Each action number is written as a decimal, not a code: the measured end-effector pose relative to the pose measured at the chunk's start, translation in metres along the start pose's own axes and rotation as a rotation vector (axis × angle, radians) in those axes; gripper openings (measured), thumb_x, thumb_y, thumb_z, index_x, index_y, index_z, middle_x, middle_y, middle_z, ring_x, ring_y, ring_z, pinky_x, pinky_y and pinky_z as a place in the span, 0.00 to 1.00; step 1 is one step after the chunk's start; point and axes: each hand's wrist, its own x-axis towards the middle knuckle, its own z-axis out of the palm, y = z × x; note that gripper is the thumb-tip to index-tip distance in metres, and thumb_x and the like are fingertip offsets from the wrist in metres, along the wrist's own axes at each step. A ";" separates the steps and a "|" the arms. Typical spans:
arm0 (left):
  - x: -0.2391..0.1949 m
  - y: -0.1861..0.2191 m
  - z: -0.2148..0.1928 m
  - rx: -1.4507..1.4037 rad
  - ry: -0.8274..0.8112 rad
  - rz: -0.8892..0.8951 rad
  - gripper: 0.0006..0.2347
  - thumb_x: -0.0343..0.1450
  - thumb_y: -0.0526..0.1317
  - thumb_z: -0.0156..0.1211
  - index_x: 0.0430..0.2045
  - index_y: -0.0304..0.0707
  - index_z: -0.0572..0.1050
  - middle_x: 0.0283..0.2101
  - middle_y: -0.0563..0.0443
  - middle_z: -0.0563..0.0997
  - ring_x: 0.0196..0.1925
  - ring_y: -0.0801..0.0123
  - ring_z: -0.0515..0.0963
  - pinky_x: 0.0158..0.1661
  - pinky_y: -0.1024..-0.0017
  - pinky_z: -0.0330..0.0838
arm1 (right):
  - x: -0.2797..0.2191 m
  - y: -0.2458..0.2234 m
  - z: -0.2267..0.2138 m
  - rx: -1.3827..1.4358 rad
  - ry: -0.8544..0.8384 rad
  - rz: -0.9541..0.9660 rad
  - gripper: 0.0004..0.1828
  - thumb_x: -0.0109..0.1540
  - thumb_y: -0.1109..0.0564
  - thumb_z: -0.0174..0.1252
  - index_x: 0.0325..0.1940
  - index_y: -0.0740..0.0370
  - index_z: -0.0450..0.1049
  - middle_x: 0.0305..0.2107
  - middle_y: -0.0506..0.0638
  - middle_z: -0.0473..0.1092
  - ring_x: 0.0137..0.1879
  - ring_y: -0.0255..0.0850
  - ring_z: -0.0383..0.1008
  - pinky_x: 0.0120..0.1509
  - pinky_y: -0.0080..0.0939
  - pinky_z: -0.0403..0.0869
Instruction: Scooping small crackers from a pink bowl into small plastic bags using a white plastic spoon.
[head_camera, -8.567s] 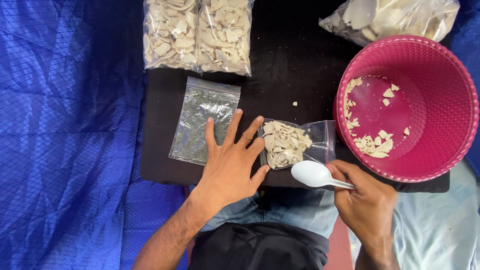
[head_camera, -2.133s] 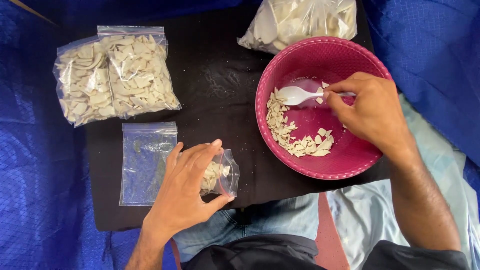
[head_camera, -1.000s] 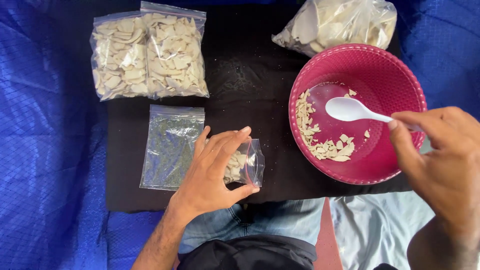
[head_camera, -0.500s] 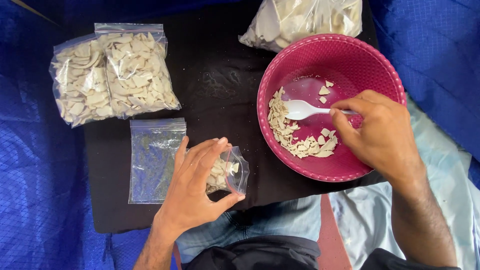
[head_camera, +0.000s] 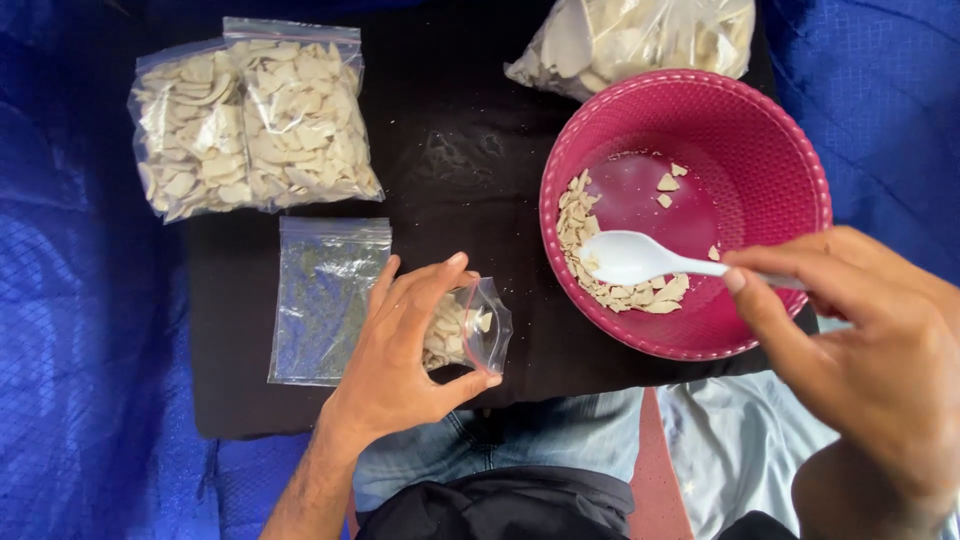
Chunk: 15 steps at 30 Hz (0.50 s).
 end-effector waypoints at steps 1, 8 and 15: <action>-0.002 -0.001 0.000 0.003 0.012 -0.013 0.47 0.60 0.48 0.81 0.71 0.44 0.52 0.59 0.51 0.78 0.66 0.60 0.74 0.74 0.35 0.43 | -0.004 -0.013 0.003 0.004 -0.010 -0.014 0.02 0.69 0.67 0.66 0.45 0.70 0.82 0.36 0.55 0.77 0.39 0.41 0.74 0.49 0.39 0.70; -0.006 -0.008 0.001 -0.092 0.026 -0.005 0.50 0.58 0.45 0.83 0.73 0.47 0.50 0.62 0.53 0.77 0.67 0.58 0.73 0.75 0.35 0.40 | -0.017 -0.050 0.022 -0.232 0.059 -0.275 0.04 0.68 0.63 0.67 0.46 0.66 0.82 0.38 0.54 0.77 0.39 0.48 0.73 0.49 0.45 0.72; -0.005 -0.004 -0.002 -0.059 0.013 0.003 0.49 0.58 0.46 0.83 0.72 0.45 0.52 0.61 0.51 0.77 0.67 0.59 0.73 0.73 0.33 0.42 | -0.005 0.039 0.030 -0.426 0.064 -0.085 0.02 0.74 0.62 0.70 0.52 0.61 0.85 0.41 0.53 0.78 0.48 0.48 0.77 0.60 0.47 0.73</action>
